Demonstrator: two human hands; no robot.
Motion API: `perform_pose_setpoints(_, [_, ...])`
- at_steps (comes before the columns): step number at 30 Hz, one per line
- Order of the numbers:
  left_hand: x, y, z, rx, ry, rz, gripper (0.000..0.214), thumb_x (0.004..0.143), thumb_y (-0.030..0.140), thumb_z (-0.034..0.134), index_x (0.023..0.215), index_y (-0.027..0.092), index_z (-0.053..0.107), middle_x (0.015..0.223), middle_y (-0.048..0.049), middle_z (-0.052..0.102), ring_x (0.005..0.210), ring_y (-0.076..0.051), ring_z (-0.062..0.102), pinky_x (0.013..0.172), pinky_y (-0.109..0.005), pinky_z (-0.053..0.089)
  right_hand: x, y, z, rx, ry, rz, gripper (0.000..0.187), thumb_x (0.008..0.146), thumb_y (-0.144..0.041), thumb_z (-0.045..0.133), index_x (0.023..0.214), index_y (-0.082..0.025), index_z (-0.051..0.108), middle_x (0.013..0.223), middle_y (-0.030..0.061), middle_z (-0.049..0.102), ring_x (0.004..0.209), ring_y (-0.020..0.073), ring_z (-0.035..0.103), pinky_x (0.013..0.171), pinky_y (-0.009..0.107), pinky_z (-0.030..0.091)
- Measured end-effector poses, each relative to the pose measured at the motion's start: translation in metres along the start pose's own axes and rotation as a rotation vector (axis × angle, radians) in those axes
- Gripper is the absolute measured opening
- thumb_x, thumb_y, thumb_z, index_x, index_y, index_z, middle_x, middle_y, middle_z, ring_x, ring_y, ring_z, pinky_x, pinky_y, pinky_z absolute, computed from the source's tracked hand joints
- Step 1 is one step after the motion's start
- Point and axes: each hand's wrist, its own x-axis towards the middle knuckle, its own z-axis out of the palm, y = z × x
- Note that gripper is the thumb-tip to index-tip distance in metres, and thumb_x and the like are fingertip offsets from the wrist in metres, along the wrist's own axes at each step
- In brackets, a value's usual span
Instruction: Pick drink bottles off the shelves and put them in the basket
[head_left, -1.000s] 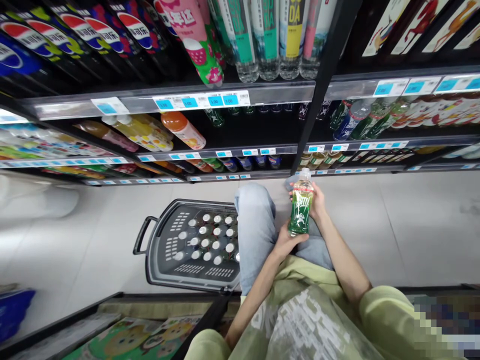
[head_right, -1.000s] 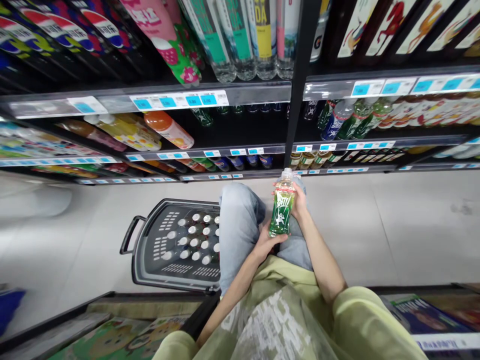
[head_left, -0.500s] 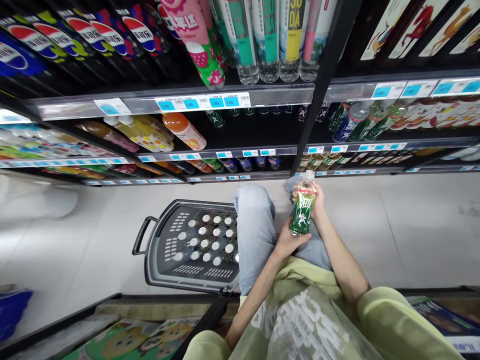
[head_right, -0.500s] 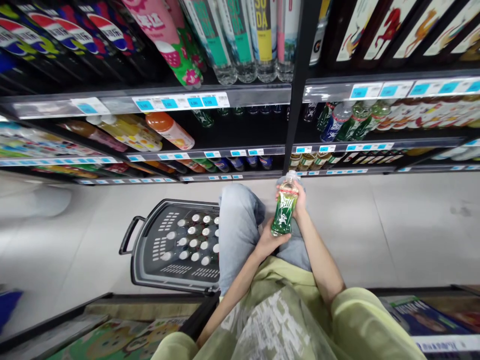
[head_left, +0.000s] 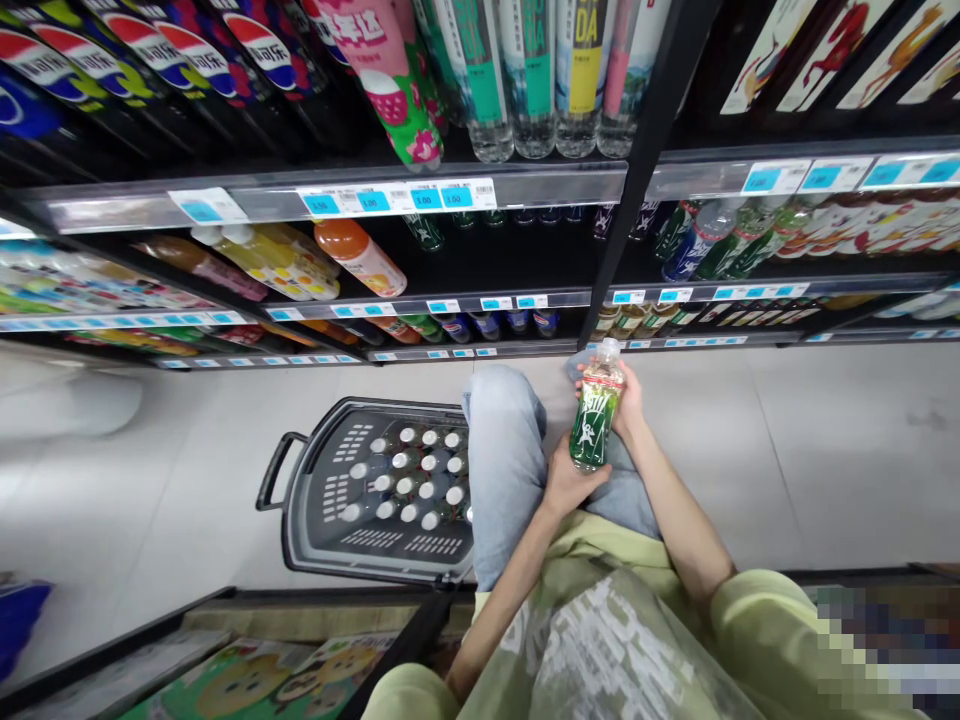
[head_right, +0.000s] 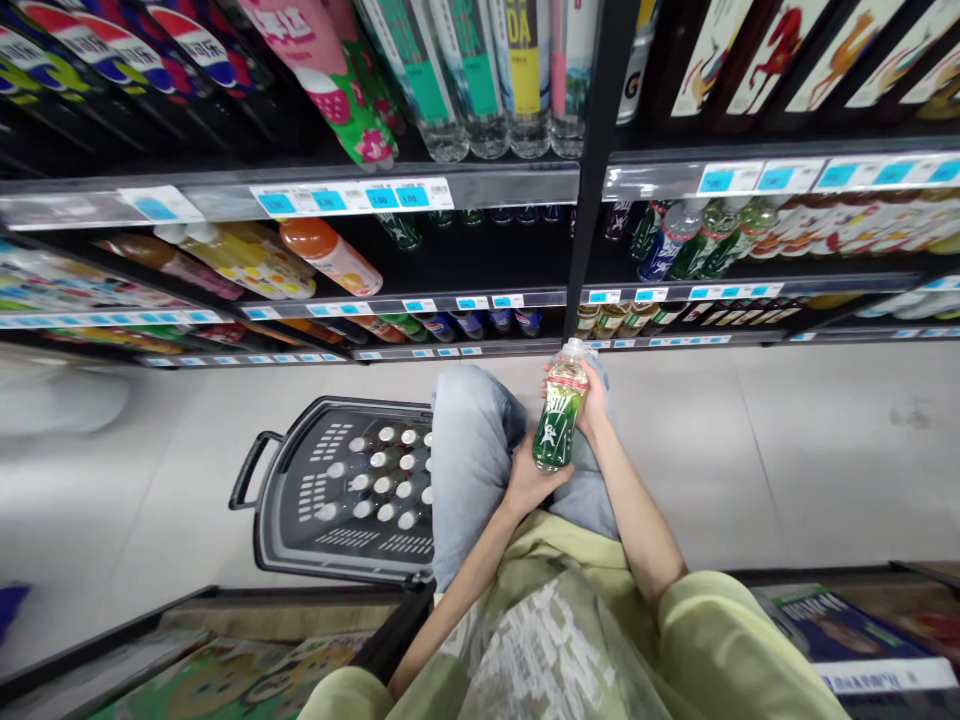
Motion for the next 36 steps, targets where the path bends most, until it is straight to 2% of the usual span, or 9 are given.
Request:
perform_pose_setpoints(4, [-0.003, 0.007, -0.006, -0.323, -0.181, -0.094, 0.061, 0.063, 0.032, 0.092, 0.115, 0.017, 0.064, 0.099, -0.0046, 0.074, 0.090, -0.022, 0.068, 0.083, -0.034, 0.054, -0.003, -0.003, -0.008, -0.010, -0.080, 0.006, 0.046, 0.086, -0.057, 0.067, 0.114, -0.021, 0.068, 0.110, 0.0105, 0.081, 0.073, 0.0268, 0.078, 0.062, 0.042, 0.067])
perform_pose_setpoints(7, [-0.006, 0.010, -0.007, -0.476, -0.324, -0.207, 0.063, 0.066, 0.037, 0.092, 0.117, 0.016, 0.062, 0.093, -0.0037, 0.072, 0.084, -0.022, 0.071, 0.071, -0.030, 0.051, -0.002, -0.003, -0.015, -0.001, -0.110, -0.012, 0.043, 0.084, -0.058, 0.068, 0.107, -0.021, 0.068, 0.098, 0.0086, 0.080, 0.068, 0.0253, 0.075, 0.057, 0.040, 0.064])
perform_pose_setpoints(9, [-0.006, 0.010, -0.006, -0.469, -0.346, -0.228, 0.063, 0.068, 0.038, 0.091, 0.119, 0.017, 0.060, 0.089, -0.0024, 0.071, 0.080, -0.022, 0.071, 0.064, -0.028, 0.048, 0.000, -0.003, -0.017, 0.023, -0.118, -0.035, 0.039, 0.084, -0.057, 0.069, 0.100, -0.023, 0.067, 0.088, 0.0059, 0.077, 0.064, 0.0233, 0.071, 0.055, 0.038, 0.062])
perform_pose_setpoints(11, [-0.005, 0.008, -0.003, -0.404, -0.286, -0.167, 0.062, 0.068, 0.034, 0.092, 0.120, 0.018, 0.061, 0.094, -0.0030, 0.072, 0.085, -0.022, 0.071, 0.069, -0.030, 0.052, 0.002, -0.003, -0.017, 0.057, -0.127, -0.050, 0.037, 0.083, -0.057, 0.069, 0.097, -0.024, 0.065, 0.084, 0.0039, 0.075, 0.061, 0.0218, 0.069, 0.054, 0.036, 0.060])
perform_pose_setpoints(15, [-0.002, 0.006, 0.002, -0.259, -0.176, -0.035, 0.066, 0.066, 0.024, 0.091, 0.125, 0.020, 0.062, 0.110, -0.0058, 0.075, 0.100, -0.024, 0.071, 0.091, -0.035, 0.056, 0.004, -0.004, -0.016, 0.100, -0.140, -0.058, 0.036, 0.085, -0.058, 0.068, 0.097, -0.024, 0.063, 0.082, 0.0032, 0.072, 0.059, 0.0206, 0.066, 0.053, 0.036, 0.059])
perform_pose_setpoints(21, [-0.003, 0.012, 0.001, 0.014, -0.073, -0.050, 0.087, 0.056, 0.027, 0.098, 0.133, 0.017, 0.059, 0.115, -0.0074, 0.077, 0.102, -0.026, 0.074, 0.096, -0.043, 0.059, 0.003, -0.002, -0.014, 0.072, -0.126, -0.082, 0.040, 0.081, -0.058, 0.072, 0.098, -0.023, 0.065, 0.083, 0.0039, 0.075, 0.059, 0.0201, 0.067, 0.054, 0.035, 0.059])
perform_pose_setpoints(29, [-0.005, 0.009, 0.002, 0.189, 0.057, 0.065, 0.091, 0.058, 0.025, 0.097, 0.139, 0.018, 0.059, 0.130, -0.0126, 0.074, 0.120, -0.032, 0.071, 0.108, -0.047, 0.057, 0.004, 0.001, -0.013, 0.074, -0.077, -0.074, 0.037, 0.083, -0.056, 0.071, 0.099, -0.023, 0.064, 0.084, 0.0044, 0.075, 0.061, 0.0206, 0.070, 0.055, 0.036, 0.062])
perform_pose_setpoints(32, [-0.006, 0.007, 0.003, 0.190, 0.092, 0.100, 0.085, 0.061, 0.022, 0.093, 0.139, 0.018, 0.058, 0.130, -0.0125, 0.074, 0.119, -0.030, 0.072, 0.107, -0.045, 0.058, 0.005, 0.003, -0.012, 0.064, -0.061, -0.066, 0.037, 0.082, -0.055, 0.071, 0.097, -0.023, 0.063, 0.083, 0.0045, 0.075, 0.061, 0.0215, 0.071, 0.054, 0.036, 0.062])
perform_pose_setpoints(36, [-0.006, 0.007, 0.002, 0.125, 0.079, 0.062, 0.082, 0.064, 0.022, 0.088, 0.140, 0.018, 0.058, 0.115, -0.0080, 0.078, 0.098, -0.025, 0.076, 0.091, -0.039, 0.062, 0.004, 0.002, -0.010, 0.044, -0.039, -0.060, 0.036, 0.083, -0.055, 0.071, 0.097, -0.023, 0.065, 0.084, 0.0050, 0.077, 0.063, 0.0221, 0.072, 0.056, 0.036, 0.064])
